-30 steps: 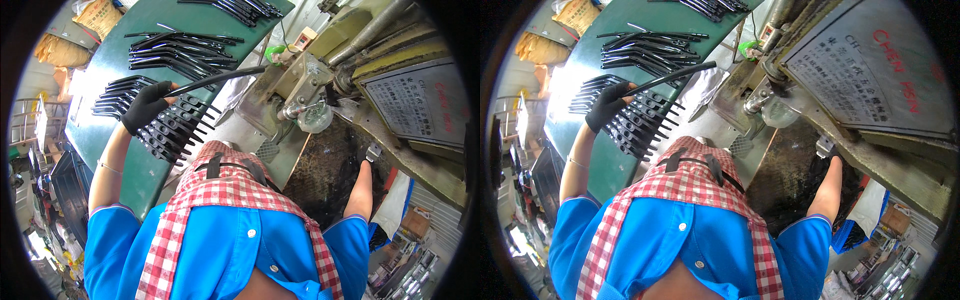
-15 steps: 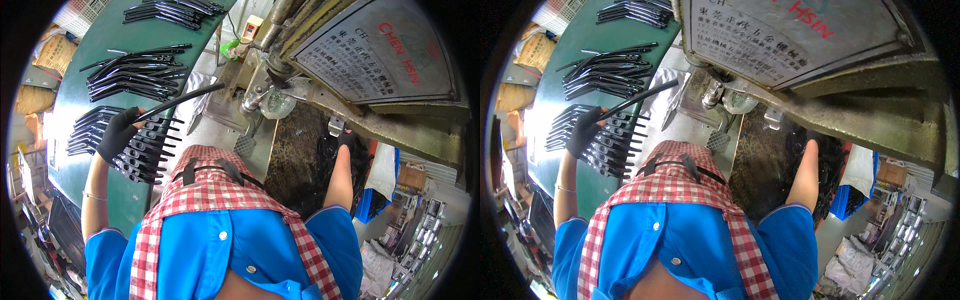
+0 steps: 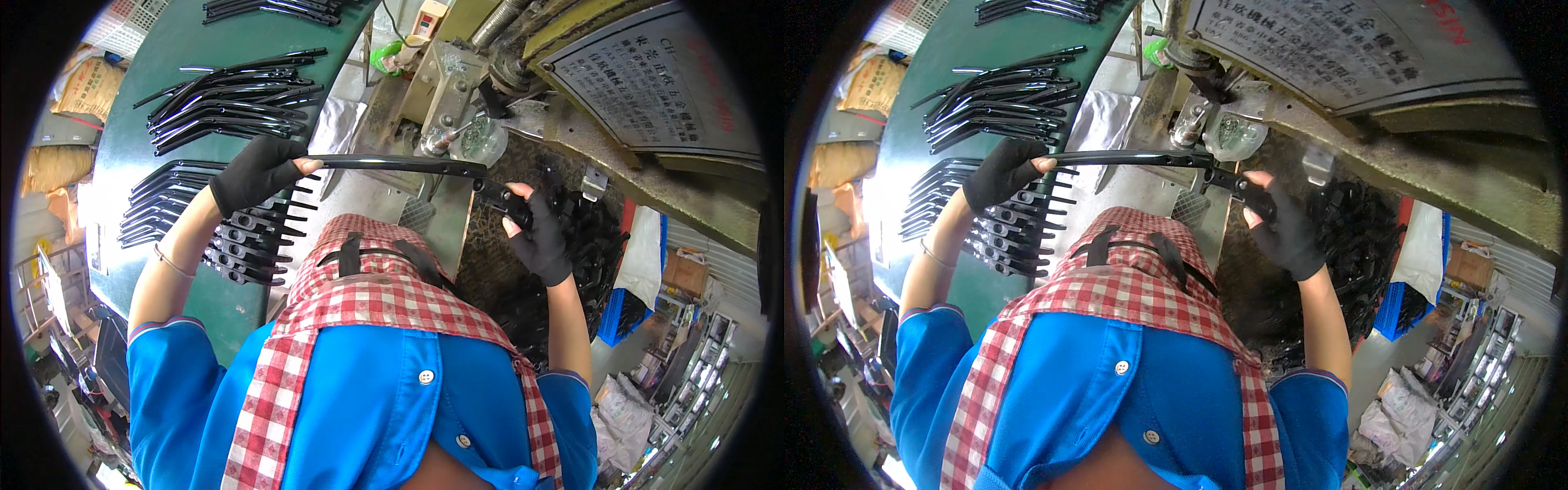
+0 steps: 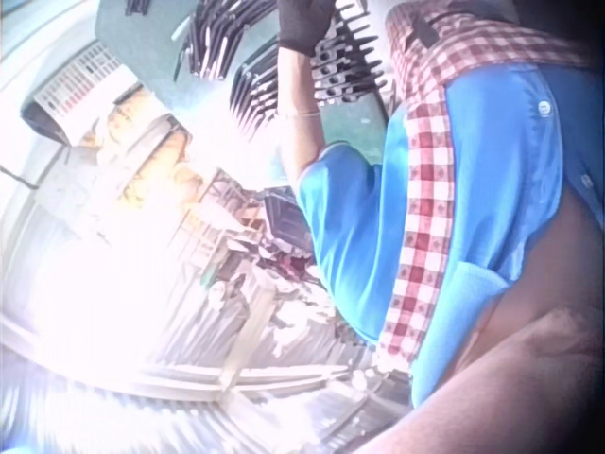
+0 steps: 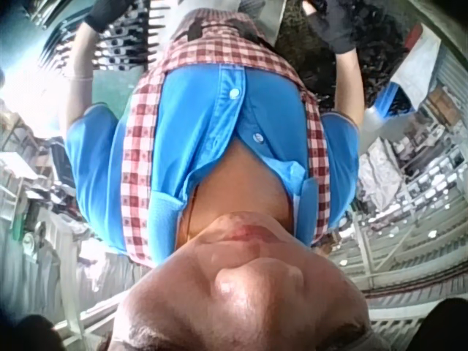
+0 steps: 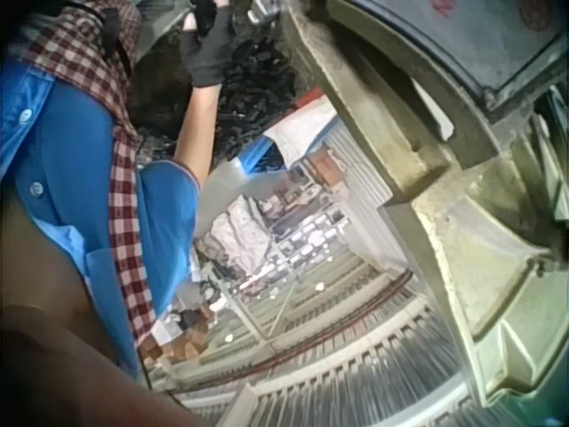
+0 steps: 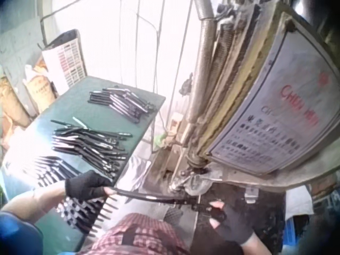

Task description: The person repeatedly picks up black metal rods from a green workbench and grinds their ends against a rotating grinding wheel. The person wears black gloves and a red-and-white checkered apron. The rods are handled one at a time and returned to the workbench after grinding.

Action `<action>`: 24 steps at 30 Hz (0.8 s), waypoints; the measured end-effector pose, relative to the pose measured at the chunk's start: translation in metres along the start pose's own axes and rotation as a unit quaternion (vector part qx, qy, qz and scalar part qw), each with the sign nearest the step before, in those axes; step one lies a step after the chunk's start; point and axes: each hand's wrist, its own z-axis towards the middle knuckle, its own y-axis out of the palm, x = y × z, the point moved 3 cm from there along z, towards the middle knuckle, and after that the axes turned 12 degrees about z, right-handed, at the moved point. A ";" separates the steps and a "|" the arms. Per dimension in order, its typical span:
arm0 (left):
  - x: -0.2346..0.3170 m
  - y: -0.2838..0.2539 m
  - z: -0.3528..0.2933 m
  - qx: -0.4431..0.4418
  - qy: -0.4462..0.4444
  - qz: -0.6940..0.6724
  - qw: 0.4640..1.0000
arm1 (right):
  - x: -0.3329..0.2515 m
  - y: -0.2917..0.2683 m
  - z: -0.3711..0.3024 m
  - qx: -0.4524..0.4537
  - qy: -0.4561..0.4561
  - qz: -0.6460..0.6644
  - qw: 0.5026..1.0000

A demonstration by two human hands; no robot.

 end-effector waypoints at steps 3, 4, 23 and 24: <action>-0.004 0.000 -0.001 -0.023 0.000 0.000 1.000 | -0.007 0.001 0.001 0.011 0.011 0.002 1.000; -0.006 0.000 -0.002 -0.031 0.000 0.001 1.000 | -0.011 0.002 0.002 0.013 -0.010 -0.017 1.000; -0.013 -0.023 -0.020 -0.123 -0.048 0.013 0.991 | -0.046 0.019 0.030 -0.041 0.054 -0.172 0.983; -0.012 -0.022 -0.020 -0.122 -0.049 0.021 0.991 | -0.045 0.020 0.030 -0.049 0.049 -0.179 0.981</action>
